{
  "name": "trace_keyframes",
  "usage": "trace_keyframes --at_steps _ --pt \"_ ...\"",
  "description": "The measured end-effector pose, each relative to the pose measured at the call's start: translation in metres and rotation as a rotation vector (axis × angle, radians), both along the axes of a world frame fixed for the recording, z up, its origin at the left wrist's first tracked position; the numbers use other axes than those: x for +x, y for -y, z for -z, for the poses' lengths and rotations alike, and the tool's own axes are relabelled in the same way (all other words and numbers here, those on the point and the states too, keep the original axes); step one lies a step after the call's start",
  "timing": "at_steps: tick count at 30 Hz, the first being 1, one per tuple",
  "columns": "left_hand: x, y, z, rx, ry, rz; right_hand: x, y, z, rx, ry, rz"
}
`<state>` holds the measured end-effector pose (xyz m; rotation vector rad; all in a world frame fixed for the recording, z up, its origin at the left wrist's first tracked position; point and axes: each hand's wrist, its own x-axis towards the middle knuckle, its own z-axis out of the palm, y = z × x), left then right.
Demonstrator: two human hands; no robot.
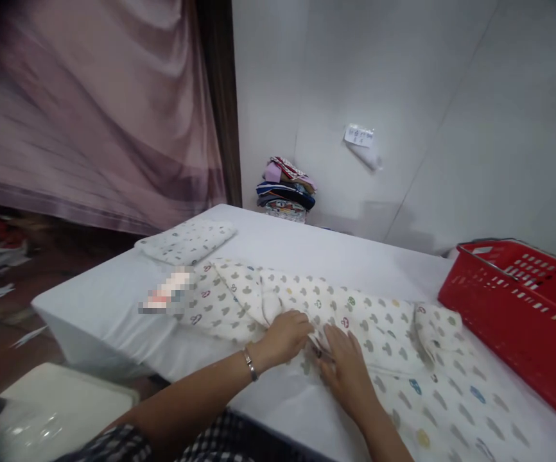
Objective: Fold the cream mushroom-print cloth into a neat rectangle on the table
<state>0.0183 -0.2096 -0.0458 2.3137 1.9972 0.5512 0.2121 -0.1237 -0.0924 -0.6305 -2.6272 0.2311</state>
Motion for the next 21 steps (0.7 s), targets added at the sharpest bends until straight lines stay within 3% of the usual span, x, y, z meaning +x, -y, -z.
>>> trace_keyframes --at_steps 3,6,9,13,17,21 --pt "-0.003 0.009 0.001 0.035 0.068 -0.027 -0.043 0.014 -0.002 -0.134 -0.098 0.013" --pt "-0.012 0.022 0.006 0.009 0.095 -0.082 -0.055 0.014 0.002 -0.213 -0.141 0.008" --pt "-0.027 0.035 0.015 -0.014 0.067 -0.138 -0.044 0.014 0.005 -0.258 -0.168 -0.033" --pt "-0.053 0.05 0.02 0.028 0.012 -0.196 -0.013 0.018 0.002 -0.291 -0.23 0.055" --pt "-0.068 0.068 0.007 0.09 -0.068 -0.197 0.017 0.019 -0.001 -0.265 -0.225 0.082" --pt "-0.069 0.095 -0.009 0.114 -0.172 -0.09 0.028 0.018 0.006 -0.223 -0.227 0.062"
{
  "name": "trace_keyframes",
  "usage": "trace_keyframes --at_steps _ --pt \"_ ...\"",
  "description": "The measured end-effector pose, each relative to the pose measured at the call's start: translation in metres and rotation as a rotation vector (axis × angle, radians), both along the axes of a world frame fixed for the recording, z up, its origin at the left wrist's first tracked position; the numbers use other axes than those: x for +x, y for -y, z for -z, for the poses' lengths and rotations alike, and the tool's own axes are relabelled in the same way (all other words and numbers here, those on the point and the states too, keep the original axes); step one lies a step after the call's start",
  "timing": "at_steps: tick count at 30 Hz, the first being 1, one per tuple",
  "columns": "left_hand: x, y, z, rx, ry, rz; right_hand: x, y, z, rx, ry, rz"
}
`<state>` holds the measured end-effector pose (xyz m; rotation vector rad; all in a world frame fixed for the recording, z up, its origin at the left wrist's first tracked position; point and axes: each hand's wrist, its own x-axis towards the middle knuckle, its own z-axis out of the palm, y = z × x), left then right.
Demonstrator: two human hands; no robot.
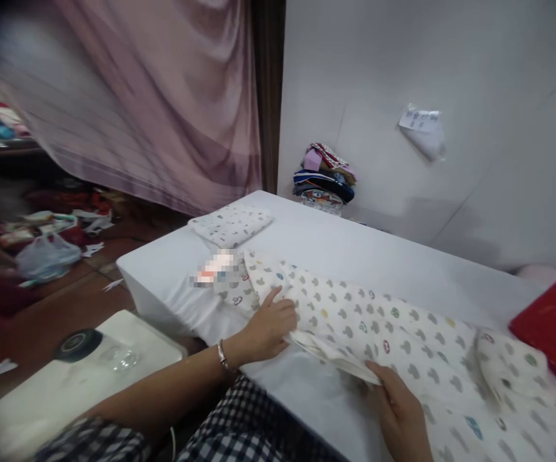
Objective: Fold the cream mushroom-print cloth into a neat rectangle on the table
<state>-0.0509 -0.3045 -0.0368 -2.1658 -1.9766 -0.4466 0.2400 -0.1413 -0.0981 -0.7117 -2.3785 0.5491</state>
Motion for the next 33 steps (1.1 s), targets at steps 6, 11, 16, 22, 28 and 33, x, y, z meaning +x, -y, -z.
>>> trace_keyframes --at_steps 6,11,16,22,28,33 --pt "-0.028 0.044 -0.003 0.04 -0.072 -0.261 -0.005 0.002 0.003 -0.093 -0.069 0.164" --pt "-0.05 0.074 -0.006 0.143 -0.053 -0.46 -0.012 -0.002 0.004 -0.156 -0.059 0.188" --pt "-0.06 0.081 -0.004 0.383 0.008 -0.747 -0.021 0.002 0.002 -0.152 -0.108 0.078" --pt "-0.071 0.081 0.007 0.43 0.037 -0.772 -0.014 -0.002 -0.006 -0.156 -0.11 0.092" --pt "-0.074 0.086 0.006 0.567 0.405 -0.788 -0.012 0.003 0.004 -0.383 -0.021 0.111" --pt "-0.058 0.066 -0.017 0.81 0.759 -0.468 -0.01 -0.006 0.011 -0.563 0.084 0.183"
